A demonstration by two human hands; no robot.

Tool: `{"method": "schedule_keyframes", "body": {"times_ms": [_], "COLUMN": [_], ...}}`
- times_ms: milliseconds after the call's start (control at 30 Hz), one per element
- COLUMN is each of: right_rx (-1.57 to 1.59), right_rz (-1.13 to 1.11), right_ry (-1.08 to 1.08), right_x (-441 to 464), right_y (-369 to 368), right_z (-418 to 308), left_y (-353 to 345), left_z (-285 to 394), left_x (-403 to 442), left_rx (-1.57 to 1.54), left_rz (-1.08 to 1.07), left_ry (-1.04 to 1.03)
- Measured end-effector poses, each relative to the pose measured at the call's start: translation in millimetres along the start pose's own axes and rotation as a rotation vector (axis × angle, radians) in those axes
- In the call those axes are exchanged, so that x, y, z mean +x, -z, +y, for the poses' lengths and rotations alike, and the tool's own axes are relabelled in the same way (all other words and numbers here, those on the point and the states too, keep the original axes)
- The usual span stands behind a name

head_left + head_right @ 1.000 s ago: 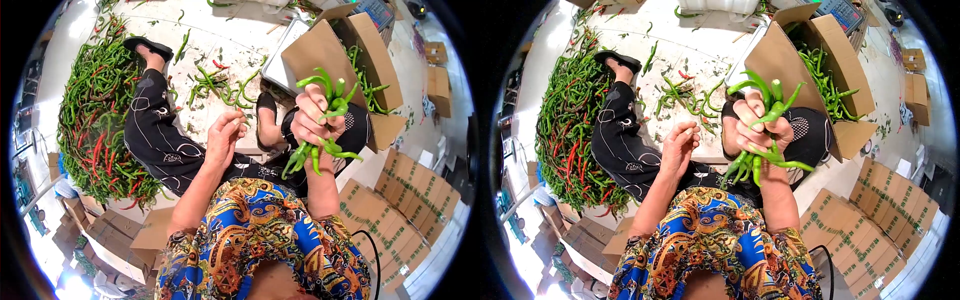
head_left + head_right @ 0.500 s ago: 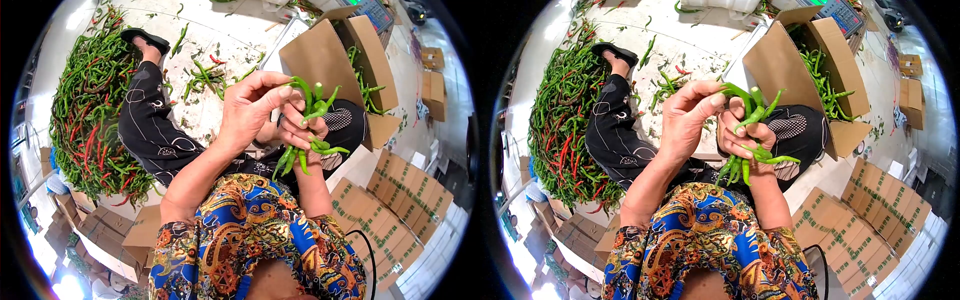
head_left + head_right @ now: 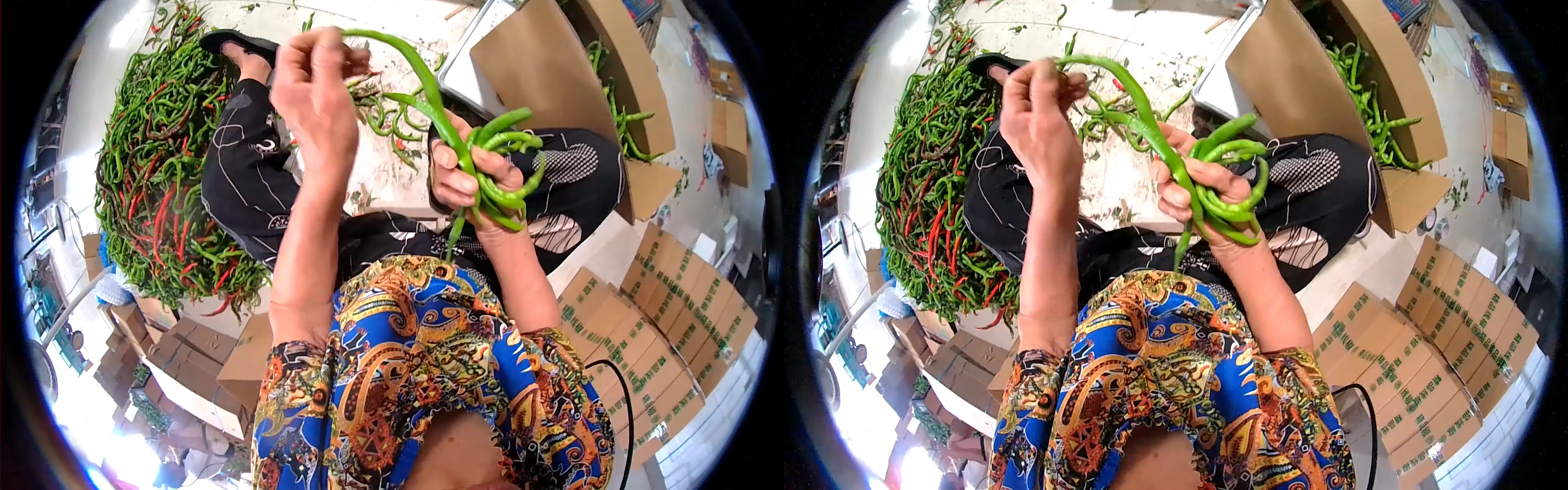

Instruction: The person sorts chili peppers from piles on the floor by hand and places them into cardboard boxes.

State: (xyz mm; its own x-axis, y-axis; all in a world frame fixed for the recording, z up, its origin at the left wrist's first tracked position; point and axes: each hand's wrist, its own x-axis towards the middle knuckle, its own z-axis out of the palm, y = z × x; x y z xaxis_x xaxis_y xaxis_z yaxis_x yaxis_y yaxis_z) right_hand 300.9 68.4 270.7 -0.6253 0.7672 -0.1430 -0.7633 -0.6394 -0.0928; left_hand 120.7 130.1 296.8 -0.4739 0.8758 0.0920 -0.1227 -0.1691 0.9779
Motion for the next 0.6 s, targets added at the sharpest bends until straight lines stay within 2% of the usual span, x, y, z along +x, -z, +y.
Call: {"method": "schedule_keyframes", "body": {"times_ms": [200,233,267,333,400,500,567,600], "right_rx": [0.132,0.188,0.174,0.027,0.046,0.050,-0.031,-0.129], "right_rz": [0.045,-0.008,0.017,0.080,0.131,0.227,0.256,0.403], "right_ry": [-0.012,-0.033,-0.019,0.019,0.069,0.116,0.143,0.154], "right_x": [-6.5,-4.2,-4.4,-6.0,-7.1,-6.0,-5.1,-8.4], "right_y": [18.4,18.1,13.9,11.5,18.0,21.4,25.1,17.5], "right_z": [0.4,-2.5,-4.5,-6.9,-4.8,-0.5,-0.4,1.2], "left_y": [29.5,36.1,47.2,62.3,67.7,58.3,45.7,33.8], "left_z": [-29.1,-28.7,-32.7,-37.0,-37.4,-36.4,-42.3,-44.5], "left_x": [35.7,42.1,49.1,54.4,44.2,33.5,45.4,60.5], "left_rx": [-0.255,-0.282,-0.344,-0.246,0.049,0.236,0.212,0.197], "left_rz": [0.162,0.200,0.233,0.248,0.048,-0.292,-0.419,-0.472], "left_ry": [0.021,0.064,0.101,0.111,0.135,0.309,0.334,0.301]}}
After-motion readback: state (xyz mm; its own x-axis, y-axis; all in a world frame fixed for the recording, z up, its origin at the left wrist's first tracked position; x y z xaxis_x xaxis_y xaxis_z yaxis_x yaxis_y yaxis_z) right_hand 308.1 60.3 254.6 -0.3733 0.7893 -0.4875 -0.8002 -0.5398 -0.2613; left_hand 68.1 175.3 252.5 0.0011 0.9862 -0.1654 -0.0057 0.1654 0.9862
